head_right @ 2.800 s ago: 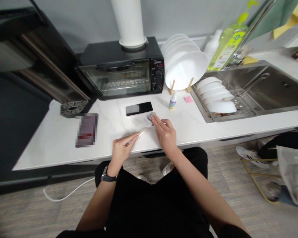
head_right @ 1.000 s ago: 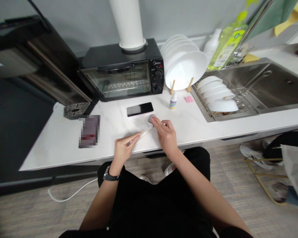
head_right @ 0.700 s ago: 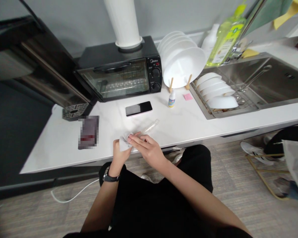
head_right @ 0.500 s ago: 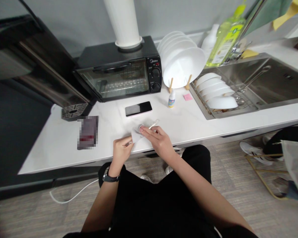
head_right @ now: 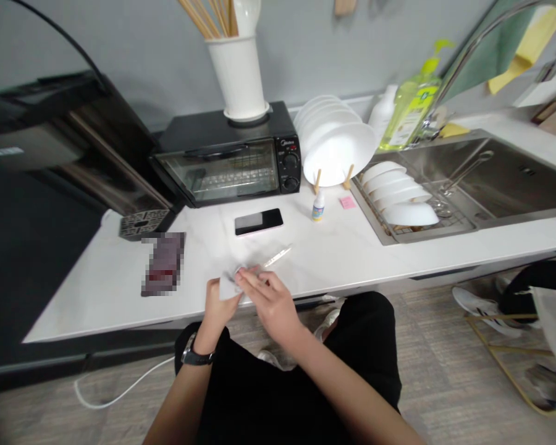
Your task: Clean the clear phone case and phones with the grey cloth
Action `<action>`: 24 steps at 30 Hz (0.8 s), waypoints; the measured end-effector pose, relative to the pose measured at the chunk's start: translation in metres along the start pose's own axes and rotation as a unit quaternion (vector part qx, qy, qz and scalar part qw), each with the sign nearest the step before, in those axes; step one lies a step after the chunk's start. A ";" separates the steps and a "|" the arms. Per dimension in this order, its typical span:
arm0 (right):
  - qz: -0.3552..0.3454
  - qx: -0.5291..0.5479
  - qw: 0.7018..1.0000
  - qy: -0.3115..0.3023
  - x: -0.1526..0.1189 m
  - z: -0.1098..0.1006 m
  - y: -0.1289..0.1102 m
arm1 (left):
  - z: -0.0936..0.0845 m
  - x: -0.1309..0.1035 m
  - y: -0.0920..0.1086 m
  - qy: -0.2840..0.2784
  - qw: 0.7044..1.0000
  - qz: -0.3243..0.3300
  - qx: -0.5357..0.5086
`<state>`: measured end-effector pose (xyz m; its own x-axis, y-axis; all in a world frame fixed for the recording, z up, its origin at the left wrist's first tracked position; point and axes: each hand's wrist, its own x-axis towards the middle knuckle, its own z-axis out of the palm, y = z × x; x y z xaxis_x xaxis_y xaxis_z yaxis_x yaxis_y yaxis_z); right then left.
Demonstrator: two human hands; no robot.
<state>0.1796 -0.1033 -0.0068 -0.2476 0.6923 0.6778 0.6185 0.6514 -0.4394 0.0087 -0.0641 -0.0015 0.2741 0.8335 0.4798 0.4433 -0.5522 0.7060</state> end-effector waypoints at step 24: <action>-0.032 -0.012 0.999 -0.007 0.002 -0.006 0.006 | 0.001 -0.001 0.002 0.001 0.999 -0.041 -0.007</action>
<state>0.1873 -0.0997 -0.0047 -0.2970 0.6535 0.6962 0.6190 0.6869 -0.3807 0.0101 -0.0660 -0.0014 0.2358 0.8758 0.4212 0.4524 -0.4825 0.7500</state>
